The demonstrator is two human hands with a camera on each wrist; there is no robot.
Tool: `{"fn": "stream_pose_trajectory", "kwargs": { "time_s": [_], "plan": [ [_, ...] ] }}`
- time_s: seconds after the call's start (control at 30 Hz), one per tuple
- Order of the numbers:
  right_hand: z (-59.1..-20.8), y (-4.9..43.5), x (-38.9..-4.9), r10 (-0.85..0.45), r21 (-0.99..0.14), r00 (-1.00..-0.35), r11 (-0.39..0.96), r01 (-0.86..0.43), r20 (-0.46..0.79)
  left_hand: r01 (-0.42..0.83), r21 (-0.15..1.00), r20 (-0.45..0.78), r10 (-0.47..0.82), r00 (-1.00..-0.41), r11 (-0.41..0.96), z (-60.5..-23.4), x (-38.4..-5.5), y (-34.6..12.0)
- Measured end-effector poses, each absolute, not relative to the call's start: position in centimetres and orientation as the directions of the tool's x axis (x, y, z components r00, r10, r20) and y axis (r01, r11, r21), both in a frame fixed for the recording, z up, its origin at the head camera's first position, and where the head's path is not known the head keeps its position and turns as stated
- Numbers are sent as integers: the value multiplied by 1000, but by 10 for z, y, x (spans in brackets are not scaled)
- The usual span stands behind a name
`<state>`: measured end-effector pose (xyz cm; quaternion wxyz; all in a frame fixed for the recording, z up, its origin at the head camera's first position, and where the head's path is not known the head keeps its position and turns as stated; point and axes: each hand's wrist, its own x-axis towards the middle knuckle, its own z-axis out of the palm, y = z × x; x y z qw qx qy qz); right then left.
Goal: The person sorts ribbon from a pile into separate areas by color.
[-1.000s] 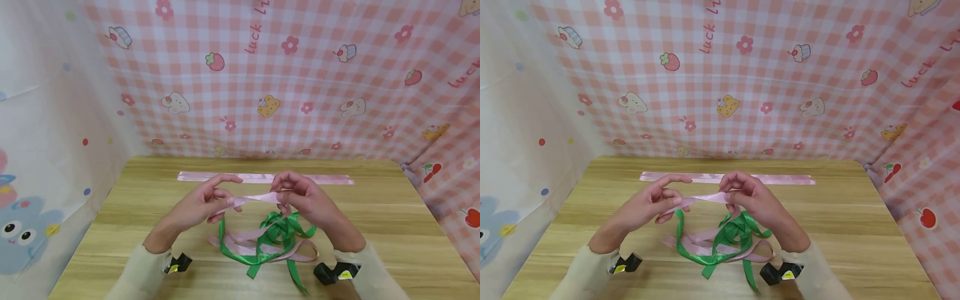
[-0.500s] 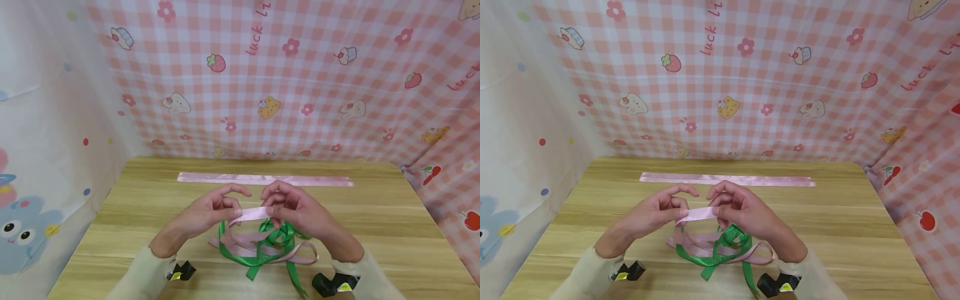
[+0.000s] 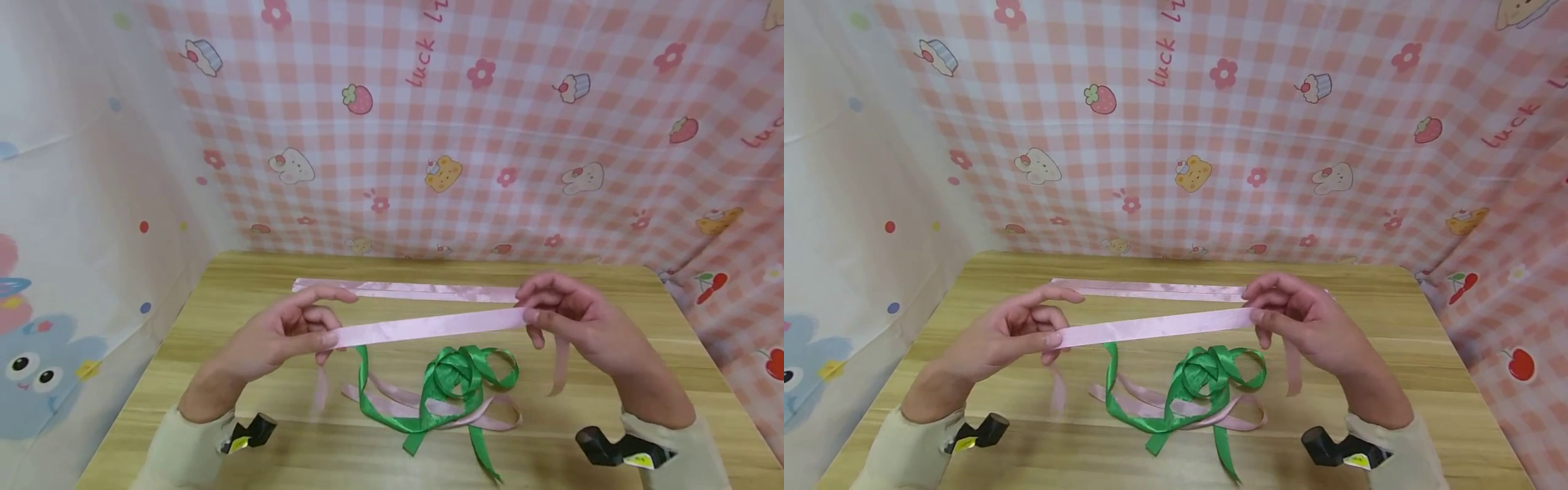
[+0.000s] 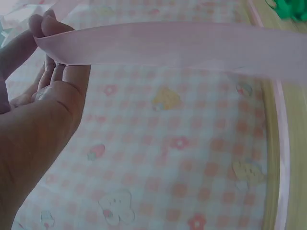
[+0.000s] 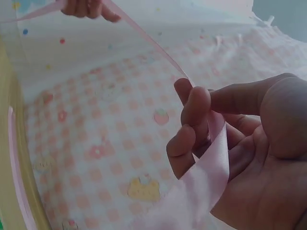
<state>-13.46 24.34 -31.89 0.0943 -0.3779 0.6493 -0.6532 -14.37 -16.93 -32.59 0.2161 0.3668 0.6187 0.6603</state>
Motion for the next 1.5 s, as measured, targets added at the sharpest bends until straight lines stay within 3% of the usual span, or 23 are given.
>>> {"fn": "stream_pose_trajectory", "kwargs": {
  "time_s": [0.17, 0.33, 0.5, 0.67, 0.9, 1.1, 1.37, 1.5],
  "plan": [
    [-330, 275, -133, -572, -932, -751, -71, -355, 330, 189, 982, 148, 717, -681, -23, -338, -151, -191],
    [-344, 301, -127, -505, -939, -831, 105, -327, 233, 166, 985, 82, 701, -708, 52, -350, -153, -211],
    [-356, 322, -124, -523, -957, -830, 82, -277, 196, 159, 984, 63, 684, -726, 79, -358, -152, -230],
    [-366, 336, -120, -471, -954, -864, 136, -267, 175, 164, 976, 45, 605, -795, 143, -365, -152, -244],
    [-378, 354, -123, -441, -961, -880, 116, -251, 177, 172, 973, 54, 572, -818, 154, -377, -158, -259],
    [-385, 366, -128, -397, -973, -910, 135, -188, 120, 122, 966, 6, 452, -892, 228, -390, -169, -269],
    [-395, 379, -132, -367, -984, -923, 85, -156, 114, 36, 996, 4, 360, -933, 83, -404, -176, -277],
    [-398, 385, -135, -334, -982, -939, 136, -135, 83, 6, 999, -3, 257, -966, 33, -408, -180, -277]
  ]
}}
